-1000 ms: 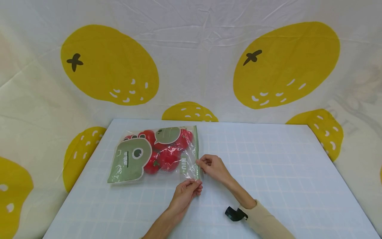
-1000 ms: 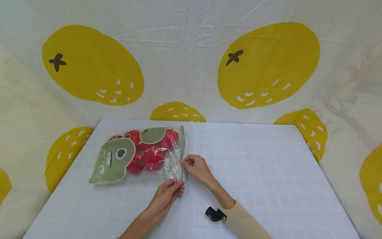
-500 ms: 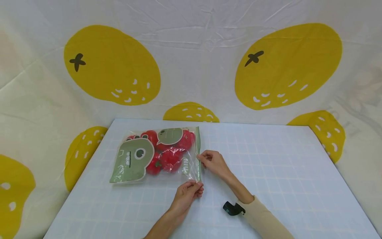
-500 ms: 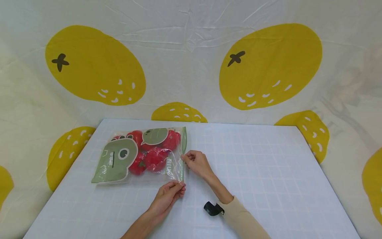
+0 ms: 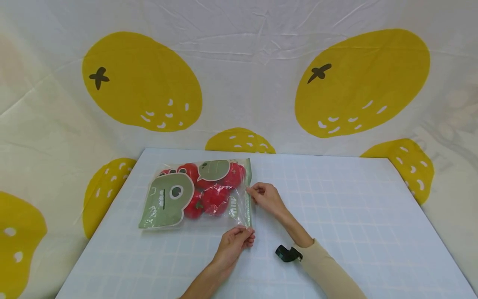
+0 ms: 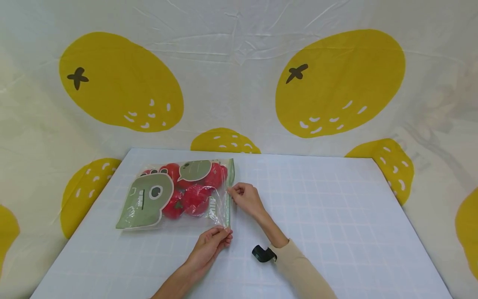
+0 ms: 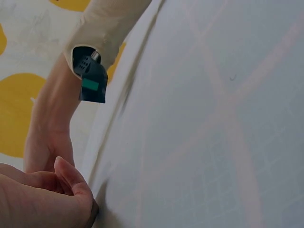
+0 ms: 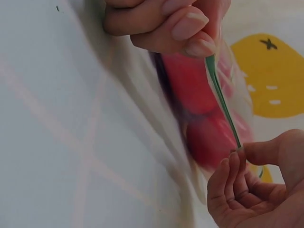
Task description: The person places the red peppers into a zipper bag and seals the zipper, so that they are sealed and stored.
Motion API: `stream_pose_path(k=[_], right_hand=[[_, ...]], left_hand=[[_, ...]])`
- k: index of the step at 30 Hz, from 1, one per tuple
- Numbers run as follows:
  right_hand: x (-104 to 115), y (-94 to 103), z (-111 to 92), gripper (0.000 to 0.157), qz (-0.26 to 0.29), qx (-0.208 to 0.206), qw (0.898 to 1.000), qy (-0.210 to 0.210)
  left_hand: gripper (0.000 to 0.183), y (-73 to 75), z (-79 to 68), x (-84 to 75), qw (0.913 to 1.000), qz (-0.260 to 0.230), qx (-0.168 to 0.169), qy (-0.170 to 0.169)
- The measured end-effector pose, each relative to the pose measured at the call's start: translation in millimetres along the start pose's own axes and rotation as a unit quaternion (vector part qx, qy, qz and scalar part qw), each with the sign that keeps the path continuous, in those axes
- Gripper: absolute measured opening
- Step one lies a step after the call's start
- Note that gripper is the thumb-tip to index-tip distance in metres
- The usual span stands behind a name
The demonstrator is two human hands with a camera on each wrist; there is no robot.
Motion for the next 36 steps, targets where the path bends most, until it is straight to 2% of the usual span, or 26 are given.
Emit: stream_pose_path(k=[11, 22, 36], right_hand=[[-0.6, -2.0, 12.2, 0.021, 0.009, -0.016, 1.0, 0.002], [0.2, -2.4, 24.6, 0.022, -0.002, -0.021, 1.0, -0.009], [-1.0, -3.9, 38.8, 0.023, 0.005, -0.027, 1.0, -0.011]], left_hand=[[0.02, 0.4, -1.5, 0.0, 0.9997, 0.005, -0.013, 0.018], [0.024, 0.9, 1.6, 0.4, 0.9997, 0.015, -0.012, 0.018], [0.022, 0.6, 1.7, 0.1, 0.9996, 0.013, -0.016, 0.021]])
Point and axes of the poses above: each hand's wrist, its own z-axis towards the middle knuckle, its own y-axis out of the back of the hand, x = y × z, the point moved 1 cm from there along z, towards the middle knuckle, and after that the axes turned 4 degrees about -x, right-handed, at the moved point
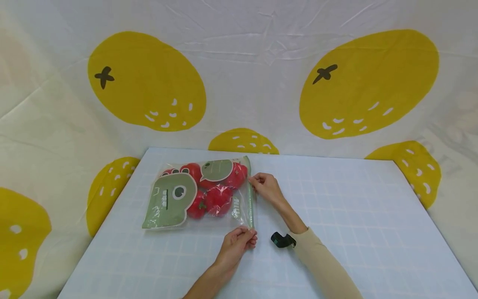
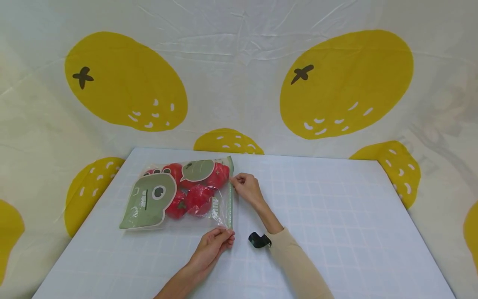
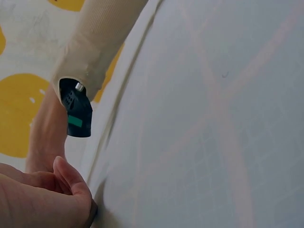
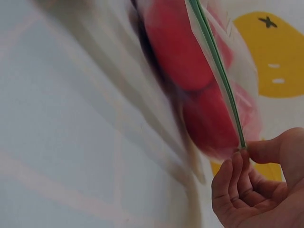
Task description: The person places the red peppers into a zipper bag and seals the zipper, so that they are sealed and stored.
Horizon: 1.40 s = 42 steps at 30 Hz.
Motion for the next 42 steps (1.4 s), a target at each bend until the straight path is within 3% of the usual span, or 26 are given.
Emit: stream_pose_path(k=[16, 42], right_hand=[[-2.3, 0.5, 17.2, 0.024, 0.001, 0.005, 1.0, -0.008], [2.4, 2.4, 50.2, 0.03, 0.01, -0.023, 0.999, -0.02]], left_hand=[[0.022, -0.3, 0.7, 0.0, 0.9998, 0.009, -0.011, 0.012], [0.021, -3.0, 1.5, 2.2, 0.9987, 0.034, -0.028, 0.025]])
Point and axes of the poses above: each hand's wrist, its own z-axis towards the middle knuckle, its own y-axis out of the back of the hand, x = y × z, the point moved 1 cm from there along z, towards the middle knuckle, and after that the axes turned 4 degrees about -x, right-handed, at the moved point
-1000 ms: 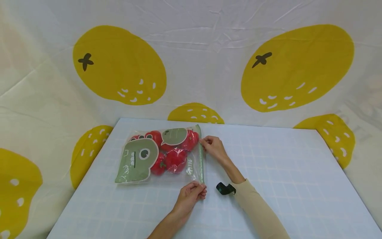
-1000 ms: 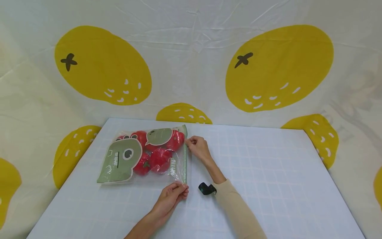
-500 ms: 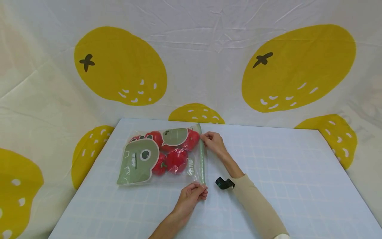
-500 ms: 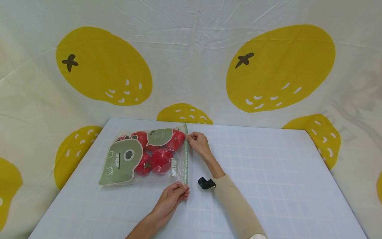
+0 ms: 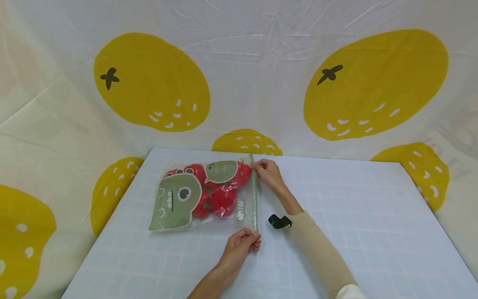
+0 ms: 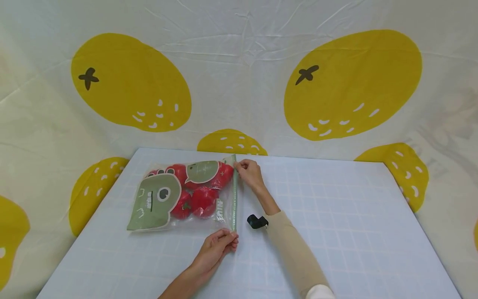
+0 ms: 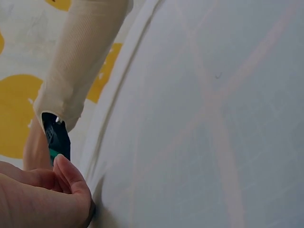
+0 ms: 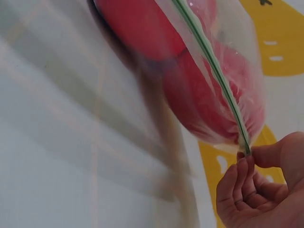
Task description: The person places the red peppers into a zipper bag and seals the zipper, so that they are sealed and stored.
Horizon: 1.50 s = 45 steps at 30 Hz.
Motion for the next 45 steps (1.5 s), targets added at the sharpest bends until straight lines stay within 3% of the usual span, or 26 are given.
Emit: stream_pose_path(k=[13, 20, 25, 34, 40, 45], right_hand=[[4.1, 5.2, 15.4, 0.033, 0.01, -0.032, 0.999, 0.002], [4.4, 10.2, 20.1, 0.03, 0.021, -0.049, 0.999, -0.006], [4.6, 12.7, 23.8, 0.029, 0.024, -0.063, 0.998, -0.013], [-1.7, 18.8, 27.6, 0.032, 0.033, -0.061, 0.997, -0.033], [-5.2, 21.8, 27.5, 0.035, 0.043, -0.046, 0.997, -0.039], [-7.4, 24.2, 26.8, 0.037, 0.036, -0.022, 0.998, -0.053]], left_hand=[[0.014, -0.7, -1.5, 1.1, 0.9995, -0.017, 0.015, -0.022], [0.021, -2.4, -2.5, -0.3, 1.0, 0.0, -0.002, -0.001], [0.022, -3.4, -3.6, -0.7, 1.0, 0.0, -0.001, -0.005], [0.021, -4.1, -3.5, -0.7, 1.0, 0.004, 0.005, -0.007], [0.026, -6.3, -0.9, -3.0, 0.9988, 0.046, -0.008, 0.014], [0.029, -4.6, 1.3, -4.2, 0.9978, 0.065, -0.002, 0.012]])
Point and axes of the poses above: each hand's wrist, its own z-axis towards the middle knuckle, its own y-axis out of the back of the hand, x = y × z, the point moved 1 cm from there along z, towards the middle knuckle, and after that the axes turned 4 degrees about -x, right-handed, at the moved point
